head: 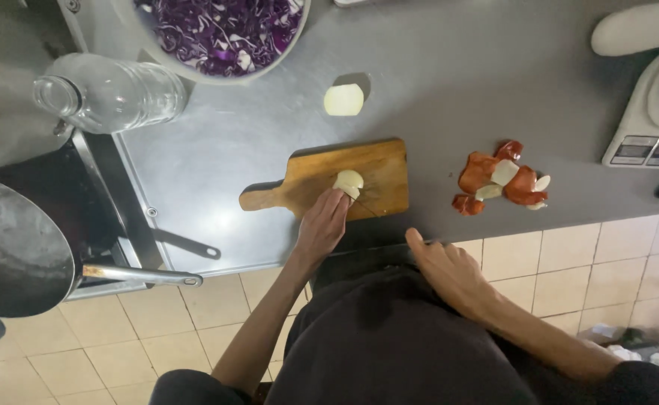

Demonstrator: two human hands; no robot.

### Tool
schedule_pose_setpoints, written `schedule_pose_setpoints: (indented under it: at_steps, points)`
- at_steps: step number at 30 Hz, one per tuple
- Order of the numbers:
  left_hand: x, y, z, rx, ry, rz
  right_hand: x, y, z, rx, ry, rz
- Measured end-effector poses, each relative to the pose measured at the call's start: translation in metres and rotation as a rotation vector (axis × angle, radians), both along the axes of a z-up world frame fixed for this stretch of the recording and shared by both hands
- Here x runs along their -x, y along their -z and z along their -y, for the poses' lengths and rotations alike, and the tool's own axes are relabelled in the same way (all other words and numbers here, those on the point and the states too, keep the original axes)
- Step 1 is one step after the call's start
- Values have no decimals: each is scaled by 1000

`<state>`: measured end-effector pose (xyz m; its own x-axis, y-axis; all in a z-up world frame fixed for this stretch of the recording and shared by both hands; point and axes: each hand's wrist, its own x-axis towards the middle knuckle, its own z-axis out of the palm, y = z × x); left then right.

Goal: Peel and finely chop an onion on a wooden board, then pour oil from a bottle into a pot on a stove.

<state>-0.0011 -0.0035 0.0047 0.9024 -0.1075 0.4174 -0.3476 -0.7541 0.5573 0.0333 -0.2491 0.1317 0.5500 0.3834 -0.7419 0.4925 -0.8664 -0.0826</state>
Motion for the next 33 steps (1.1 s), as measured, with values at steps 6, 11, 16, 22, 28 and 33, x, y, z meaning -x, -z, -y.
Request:
schedule_pose_setpoints:
  at_steps: [6,11,16,22,28,33]
  points:
    - [-3,-11,1,-66,-16,-71,-4,8,-3,-237,88,12]
    - [6,10,-1,-52,6,-34,14,35,12,-136,13,107]
    - [9,11,-4,5,19,-13,20,12,6,-183,37,124]
    - [7,6,-5,10,52,18,16,-1,-2,-204,28,123]
    - [5,11,-3,-21,23,42,16,11,-3,-137,50,79]
    - [7,4,-2,-68,-22,-70,15,13,-1,-243,52,99]
